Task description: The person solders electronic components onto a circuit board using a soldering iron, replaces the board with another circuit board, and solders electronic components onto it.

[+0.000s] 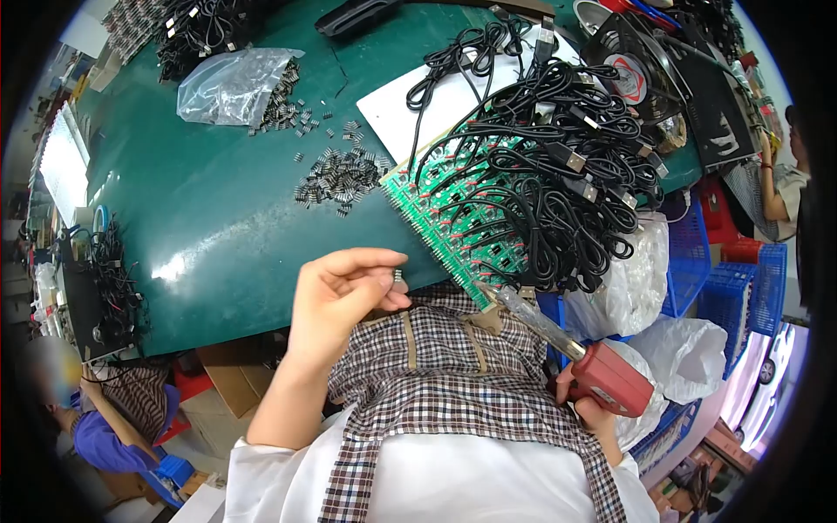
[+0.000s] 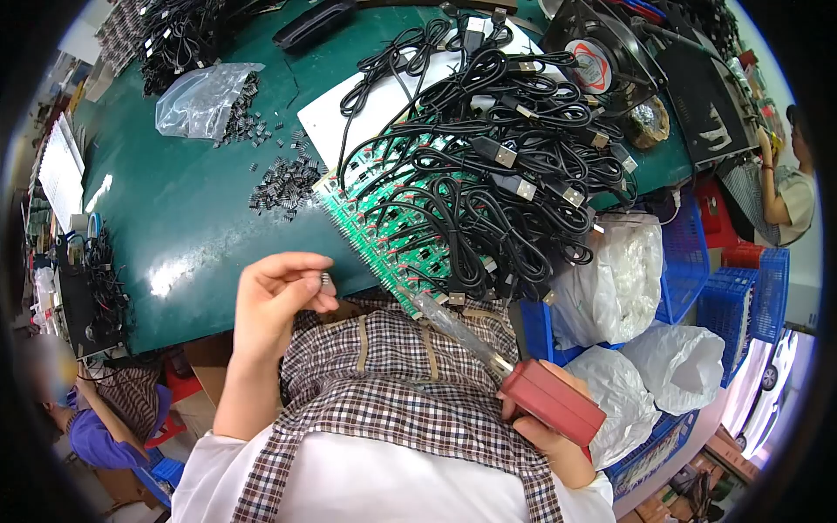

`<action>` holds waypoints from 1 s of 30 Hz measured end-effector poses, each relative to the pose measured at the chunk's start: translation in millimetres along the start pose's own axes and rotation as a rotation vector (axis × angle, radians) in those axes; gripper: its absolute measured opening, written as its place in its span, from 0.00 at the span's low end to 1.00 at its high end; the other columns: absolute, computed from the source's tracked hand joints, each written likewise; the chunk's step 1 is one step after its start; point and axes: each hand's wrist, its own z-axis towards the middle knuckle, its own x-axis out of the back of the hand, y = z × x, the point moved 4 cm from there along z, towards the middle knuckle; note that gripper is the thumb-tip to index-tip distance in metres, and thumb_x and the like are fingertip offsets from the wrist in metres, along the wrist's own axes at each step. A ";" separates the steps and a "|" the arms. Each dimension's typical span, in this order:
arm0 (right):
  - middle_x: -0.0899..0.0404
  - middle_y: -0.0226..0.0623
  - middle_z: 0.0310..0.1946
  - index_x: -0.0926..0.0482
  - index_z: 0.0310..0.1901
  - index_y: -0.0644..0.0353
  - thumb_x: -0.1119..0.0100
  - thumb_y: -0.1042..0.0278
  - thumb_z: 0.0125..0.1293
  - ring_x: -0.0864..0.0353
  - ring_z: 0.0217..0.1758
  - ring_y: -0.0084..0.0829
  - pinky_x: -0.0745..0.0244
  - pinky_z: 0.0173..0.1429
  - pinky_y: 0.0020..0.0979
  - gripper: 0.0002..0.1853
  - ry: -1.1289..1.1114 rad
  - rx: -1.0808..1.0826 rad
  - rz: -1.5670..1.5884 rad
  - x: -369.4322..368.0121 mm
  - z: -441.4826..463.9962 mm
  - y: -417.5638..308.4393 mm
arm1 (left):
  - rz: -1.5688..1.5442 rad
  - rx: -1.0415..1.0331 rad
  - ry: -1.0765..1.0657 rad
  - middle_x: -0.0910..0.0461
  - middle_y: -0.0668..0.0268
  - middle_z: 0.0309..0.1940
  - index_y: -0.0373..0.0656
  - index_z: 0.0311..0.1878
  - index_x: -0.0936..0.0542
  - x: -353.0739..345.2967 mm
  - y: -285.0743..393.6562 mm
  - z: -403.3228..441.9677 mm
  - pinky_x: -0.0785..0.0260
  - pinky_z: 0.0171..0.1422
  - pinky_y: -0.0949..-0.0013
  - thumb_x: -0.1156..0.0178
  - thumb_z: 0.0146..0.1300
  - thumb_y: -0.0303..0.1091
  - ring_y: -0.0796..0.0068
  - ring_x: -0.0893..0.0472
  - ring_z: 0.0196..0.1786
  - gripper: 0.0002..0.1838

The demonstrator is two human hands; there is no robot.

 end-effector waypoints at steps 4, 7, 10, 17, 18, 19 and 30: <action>0.22 0.38 0.24 0.29 0.41 0.77 0.28 0.58 0.43 0.24 0.22 0.24 0.30 0.27 0.21 0.31 -0.015 0.018 -0.034 3.4 -0.3 1.6 | -0.110 -0.036 0.071 0.20 0.58 0.29 0.32 0.40 0.23 7.1 -8.5 6.8 0.26 0.34 0.79 0.46 0.57 0.21 0.74 0.19 0.30 0.08; 0.22 0.39 0.25 0.29 0.41 0.77 0.27 0.59 0.43 0.24 0.22 0.25 0.30 0.27 0.21 0.32 0.009 0.009 0.054 -3.4 3.3 -2.3 | -0.030 -0.057 0.039 0.20 0.58 0.30 0.32 0.40 0.25 2.1 -4.6 2.3 0.27 0.37 0.76 0.46 0.57 0.21 0.72 0.19 0.32 0.08; 0.22 0.41 0.27 0.31 0.45 0.77 0.27 0.60 0.43 0.23 0.22 0.26 0.29 0.27 0.22 0.34 -0.030 -0.012 0.006 -0.3 1.8 -2.0 | -0.004 0.070 -0.133 0.22 0.59 0.33 0.34 0.46 0.31 -28.3 -13.8 -10.5 0.28 0.43 0.74 0.49 0.60 0.19 0.71 0.20 0.39 0.11; 0.21 0.45 0.29 0.37 0.56 0.74 0.29 0.64 0.46 0.23 0.22 0.28 0.28 0.27 0.24 0.38 -0.042 0.085 -0.004 4.6 -4.0 3.4 | -0.078 -0.012 -0.110 0.23 0.60 0.32 0.39 0.43 0.39 -53.0 -26.7 -8.2 0.26 0.43 0.72 0.49 0.60 0.19 0.72 0.20 0.36 0.12; 0.21 0.46 0.29 0.38 0.57 0.74 0.29 0.65 0.47 0.23 0.23 0.28 0.28 0.27 0.24 0.39 -0.044 0.101 0.003 4.9 -4.6 3.7 | -0.086 -0.037 -0.112 0.24 0.60 0.32 0.39 0.42 0.39 -53.6 -27.5 -7.7 0.26 0.43 0.72 0.49 0.60 0.19 0.73 0.21 0.36 0.11; 0.21 0.46 0.30 0.39 0.58 0.73 0.30 0.65 0.47 0.22 0.23 0.28 0.28 0.27 0.24 0.39 -0.045 0.116 0.010 5.0 -5.6 4.6 | -0.086 -0.035 -0.112 0.24 0.60 0.32 0.39 0.42 0.39 -53.8 -27.9 -7.7 0.26 0.43 0.72 0.49 0.60 0.19 0.73 0.21 0.36 0.11; 0.20 0.43 0.29 0.38 0.57 0.72 0.30 0.62 0.47 0.20 0.25 0.27 0.26 0.30 0.24 0.39 -0.082 0.123 -0.101 17.1 -9.9 14.9 | -0.023 -0.068 -0.079 0.28 0.63 0.31 0.39 0.37 0.39 -59.0 -24.5 -7.3 0.26 0.41 0.70 0.51 0.59 0.18 0.76 0.23 0.34 0.08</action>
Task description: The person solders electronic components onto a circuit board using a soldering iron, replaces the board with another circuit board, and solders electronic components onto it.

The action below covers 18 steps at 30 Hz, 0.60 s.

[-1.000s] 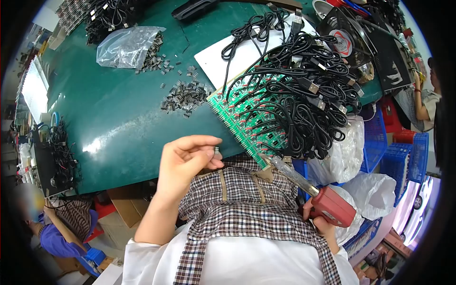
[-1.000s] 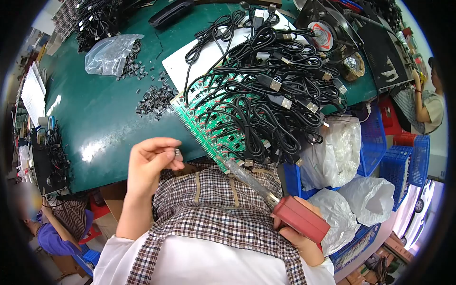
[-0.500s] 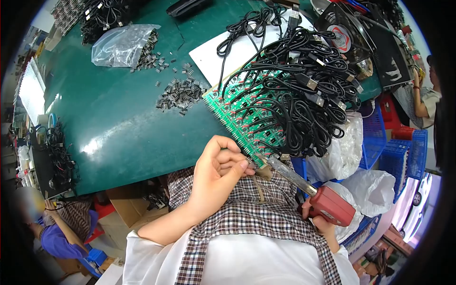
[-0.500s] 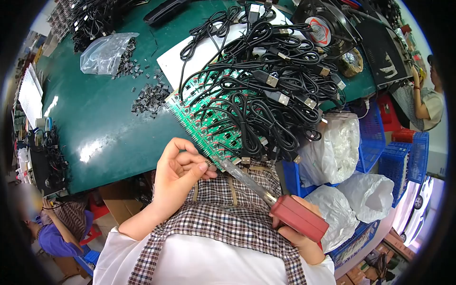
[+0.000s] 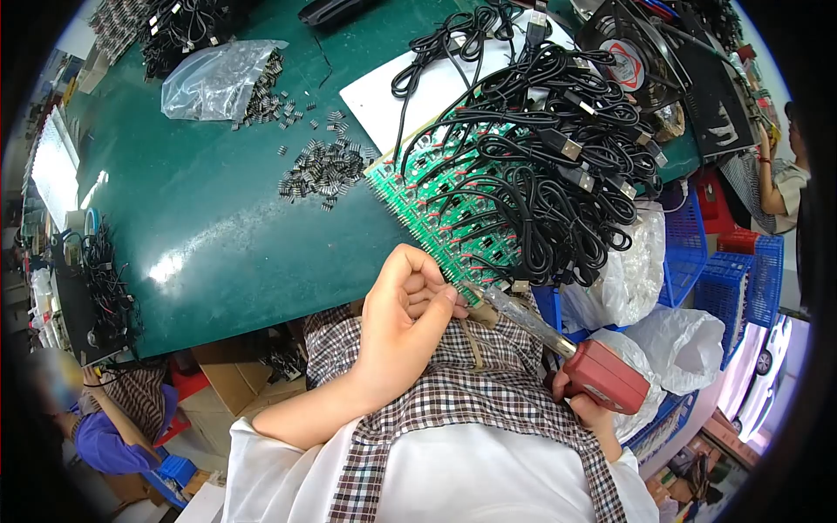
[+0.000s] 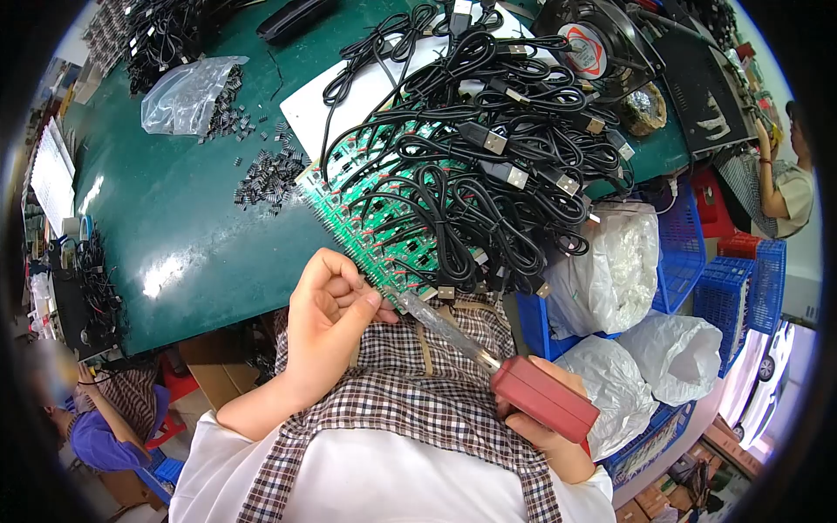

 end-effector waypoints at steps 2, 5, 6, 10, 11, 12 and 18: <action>0.20 0.42 0.28 0.38 0.57 0.72 0.29 0.61 0.47 0.20 0.25 0.27 0.26 0.30 0.23 0.39 -0.009 0.005 -0.042 1.7 -0.9 0.8 | 0.003 0.004 0.001 0.28 0.63 0.31 0.39 0.37 0.39 -0.1 -0.2 0.1 0.26 0.41 0.70 0.51 0.59 0.17 0.76 0.23 0.34 0.08; 0.20 0.40 0.30 0.35 0.55 0.71 0.29 0.56 0.46 0.19 0.28 0.27 0.26 0.33 0.24 0.38 -0.007 0.007 -0.079 3.7 -3.1 1.7 | -0.003 0.010 -0.001 0.28 0.63 0.31 0.39 0.37 0.39 -0.5 -1.0 -0.1 0.26 0.41 0.70 0.52 0.59 0.17 0.76 0.23 0.34 0.08; 0.20 0.39 0.31 0.33 0.53 0.71 0.29 0.55 0.46 0.19 0.29 0.27 0.26 0.35 0.25 0.38 0.026 0.007 -0.155 6.2 -5.2 2.4 | -0.013 0.011 -0.003 0.28 0.63 0.31 0.40 0.37 0.39 -0.5 -1.3 -0.1 0.26 0.41 0.70 0.52 0.59 0.17 0.76 0.23 0.35 0.08; 0.20 0.37 0.34 0.30 0.51 0.71 0.30 0.51 0.45 0.19 0.33 0.29 0.26 0.39 0.26 0.37 0.094 -0.013 -0.238 3.3 -3.9 0.0 | -0.026 0.009 -0.001 0.27 0.63 0.31 0.40 0.37 0.39 0.5 -1.1 -0.2 0.26 0.41 0.70 0.52 0.59 0.17 0.76 0.23 0.35 0.08; 0.20 0.37 0.34 0.30 0.51 0.71 0.30 0.51 0.45 0.19 0.33 0.29 0.26 0.39 0.26 0.37 0.094 -0.013 -0.239 3.4 -4.1 0.2 | -0.027 0.009 0.003 0.27 0.63 0.32 0.40 0.37 0.39 0.5 -1.0 -0.3 0.26 0.41 0.70 0.52 0.59 0.17 0.76 0.23 0.35 0.08; 0.20 0.37 0.34 0.30 0.51 0.72 0.30 0.51 0.46 0.19 0.33 0.29 0.26 0.39 0.26 0.37 0.093 -0.014 -0.245 3.4 -4.4 0.7 | -0.028 0.010 0.007 0.27 0.63 0.32 0.40 0.37 0.39 0.5 -1.0 -0.4 0.26 0.41 0.70 0.52 0.59 0.17 0.76 0.23 0.35 0.08; 0.20 0.37 0.34 0.31 0.50 0.73 0.31 0.51 0.46 0.19 0.32 0.29 0.26 0.38 0.26 0.36 0.034 -0.016 -0.305 8.3 -7.4 3.7 | -0.029 0.003 0.018 0.27 0.62 0.31 0.39 0.37 0.39 -1.1 -0.3 -0.2 0.26 0.40 0.71 0.52 0.59 0.17 0.75 0.23 0.34 0.08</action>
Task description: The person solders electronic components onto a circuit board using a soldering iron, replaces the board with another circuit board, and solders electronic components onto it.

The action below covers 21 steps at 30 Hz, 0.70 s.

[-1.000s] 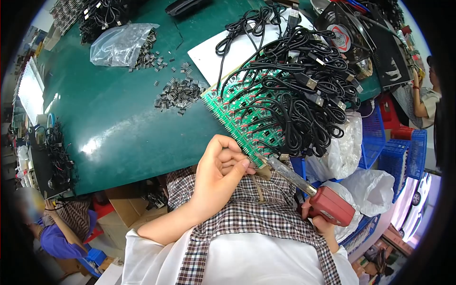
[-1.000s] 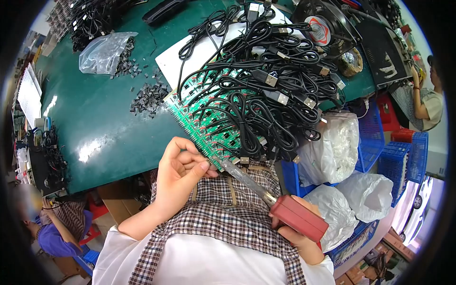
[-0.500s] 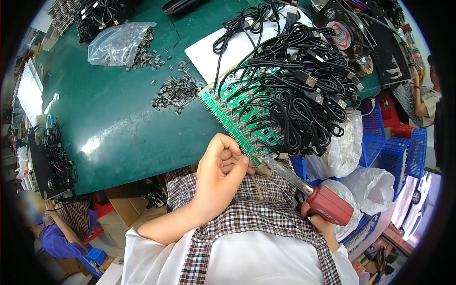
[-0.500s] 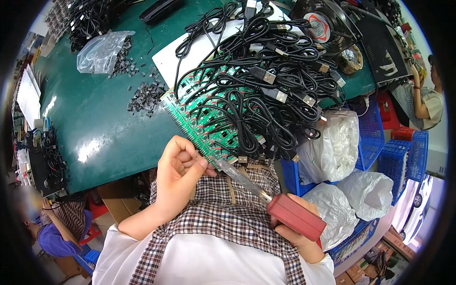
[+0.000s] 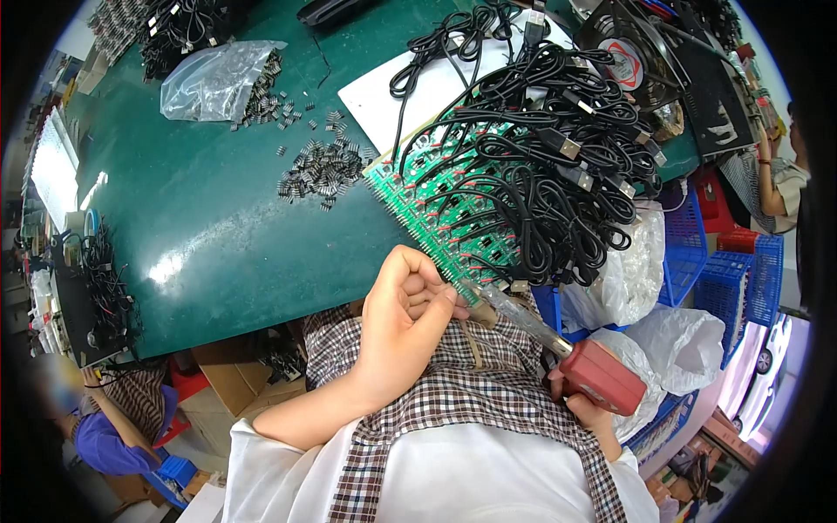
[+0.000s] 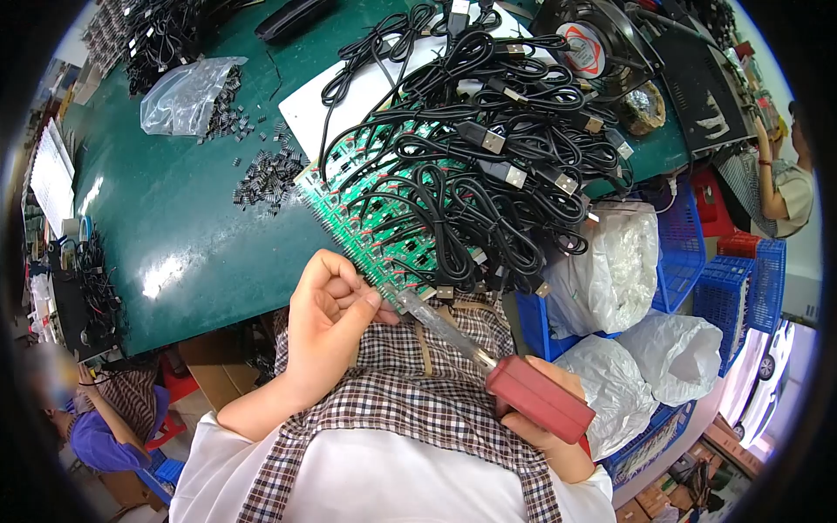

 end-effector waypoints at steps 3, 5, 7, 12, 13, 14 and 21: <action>0.20 0.38 0.33 0.31 0.51 0.73 0.30 0.52 0.46 0.19 0.32 0.29 0.26 0.38 0.26 0.37 0.029 -0.012 0.024 -1.9 -1.3 -0.9 | 0.003 -0.001 0.004 0.27 0.62 0.30 0.39 0.37 0.39 0.7 0.5 0.2 0.26 0.40 0.70 0.52 0.59 0.17 0.75 0.23 0.33 0.08; 0.20 0.39 0.34 0.31 0.51 0.73 0.30 0.52 0.46 0.19 0.32 0.29 0.26 0.37 0.26 0.37 0.055 -0.027 0.082 -2.3 -0.1 -3.5 | 0.011 -0.003 0.004 0.27 0.62 0.30 0.39 0.36 0.39 0.9 0.6 0.3 0.26 0.40 0.70 0.52 0.59 0.17 0.75 0.23 0.33 0.08; 0.20 0.39 0.34 0.30 0.50 0.73 0.30 0.53 0.46 0.19 0.32 0.29 0.26 0.37 0.26 0.36 0.028 -0.029 0.078 -2.6 1.6 -5.1 | 0.018 -0.005 0.003 0.27 0.62 0.30 0.39 0.36 0.39 0.5 0.4 0.2 0.26 0.40 0.70 0.52 0.59 0.17 0.75 0.23 0.33 0.08; 0.20 0.39 0.33 0.29 0.49 0.74 0.30 0.54 0.46 0.19 0.31 0.30 0.26 0.36 0.25 0.35 0.057 0.041 0.024 -2.6 1.4 -2.4 | 0.023 -0.009 0.007 0.28 0.61 0.30 0.39 0.36 0.39 2.3 -0.1 0.4 0.26 0.40 0.70 0.52 0.59 0.17 0.75 0.23 0.33 0.08; 0.20 0.39 0.33 0.29 0.49 0.74 0.31 0.54 0.46 0.19 0.30 0.30 0.26 0.36 0.25 0.34 0.067 0.052 0.044 -2.5 1.7 -3.1 | 0.024 -0.009 0.006 0.28 0.61 0.30 0.39 0.36 0.39 2.5 0.1 0.4 0.26 0.40 0.70 0.52 0.59 0.17 0.75 0.23 0.33 0.08; 0.20 0.39 0.33 0.29 0.49 0.74 0.31 0.54 0.46 0.19 0.30 0.30 0.26 0.36 0.25 0.34 0.068 0.052 0.044 -1.5 1.8 -3.1 | 0.031 -0.007 0.004 0.28 0.61 0.31 0.39 0.36 0.39 2.6 0.1 0.4 0.26 0.40 0.70 0.52 0.59 0.17 0.75 0.23 0.33 0.08; 0.20 0.47 0.32 0.37 0.56 0.72 0.32 0.66 0.48 0.19 0.27 0.31 0.25 0.32 0.27 0.35 -0.022 0.030 0.293 -8.5 9.5 -18.3 | 0.054 0.006 -0.004 0.27 0.61 0.31 0.39 0.37 0.39 1.6 1.2 0.2 0.26 0.41 0.71 0.51 0.59 0.17 0.75 0.24 0.34 0.08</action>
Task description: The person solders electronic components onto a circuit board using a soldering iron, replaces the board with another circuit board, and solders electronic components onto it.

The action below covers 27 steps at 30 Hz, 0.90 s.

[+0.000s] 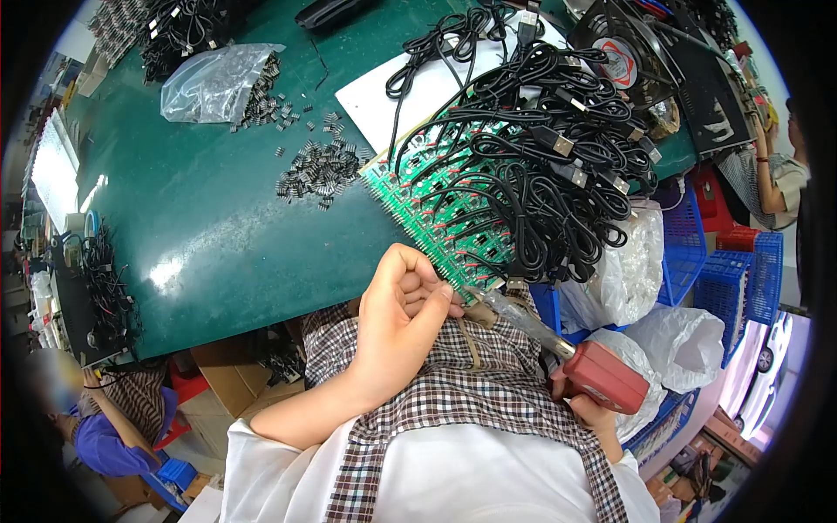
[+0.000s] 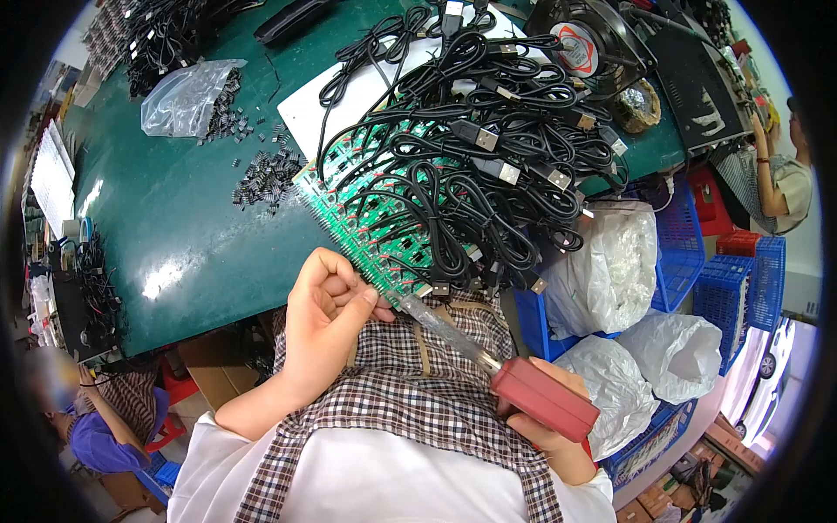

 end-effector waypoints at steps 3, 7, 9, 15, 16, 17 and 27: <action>0.21 0.48 0.31 0.40 0.59 0.70 0.33 0.69 0.49 0.19 0.27 0.32 0.25 0.30 0.27 0.36 -0.026 0.037 0.030 2.4 -1.4 2.1 | -0.009 -0.004 -0.008 0.27 0.63 0.31 0.39 0.39 0.38 1.1 0.1 -0.9 0.27 0.37 0.73 0.50 0.59 0.18 0.76 0.24 0.34 0.09; 0.21 0.43 0.28 0.35 0.54 0.72 0.31 0.65 0.48 0.21 0.25 0.28 0.28 0.28 0.23 0.34 0.070 0.022 0.072 -4.4 0.2 -0.7 | 0.336 -0.152 0.196 0.28 0.67 0.30 0.38 0.43 0.33 37.3 17.1 5.8 0.36 0.28 0.81 0.44 0.56 0.19 0.84 0.29 0.27 0.12; 0.22 0.41 0.27 0.32 0.49 0.73 0.29 0.62 0.46 0.23 0.24 0.26 0.29 0.27 0.22 0.32 0.074 -0.062 0.108 -5.3 1.5 -0.6 | 0.803 -0.295 0.439 0.28 0.67 0.29 0.36 0.41 0.30 64.6 40.0 12.7 0.39 0.27 0.82 0.41 0.53 0.19 0.86 0.33 0.23 0.13; 0.23 0.37 0.25 0.27 0.35 0.73 0.27 0.54 0.42 0.25 0.21 0.22 0.33 0.25 0.19 0.29 0.158 -0.143 0.111 -12.3 8.4 -6.7 | 1.167 -0.433 0.457 0.28 0.60 0.28 0.35 0.36 0.26 76.2 55.4 29.0 0.34 0.32 0.68 0.38 0.48 0.22 0.71 0.28 0.24 0.11; 0.23 0.38 0.25 0.27 0.36 0.74 0.27 0.54 0.42 0.25 0.21 0.23 0.33 0.25 0.19 0.29 0.157 -0.135 0.104 -12.4 8.1 -7.5 | 1.164 -0.434 0.454 0.28 0.60 0.28 0.35 0.36 0.26 76.8 57.5 31.0 0.34 0.32 0.68 0.38 0.48 0.22 0.71 0.28 0.24 0.11; 0.23 0.38 0.25 0.27 0.36 0.74 0.27 0.54 0.42 0.25 0.21 0.23 0.33 0.25 0.19 0.29 0.160 -0.135 0.102 -11.6 7.2 -7.3 | 1.159 -0.393 0.440 0.27 0.59 0.28 0.34 0.35 0.25 78.8 58.7 33.1 0.33 0.33 0.67 0.40 0.49 0.22 0.69 0.27 0.25 0.09; 0.23 0.39 0.25 0.28 0.40 0.77 0.28 0.58 0.43 0.25 0.22 0.23 0.32 0.25 0.19 0.30 0.149 -0.125 0.146 -12.0 7.2 -5.8 | 1.094 -0.370 0.371 0.23 0.57 0.28 0.32 0.36 0.23 92.4 64.2 25.3 0.30 0.36 0.70 0.46 0.52 0.19 0.69 0.22 0.29 0.07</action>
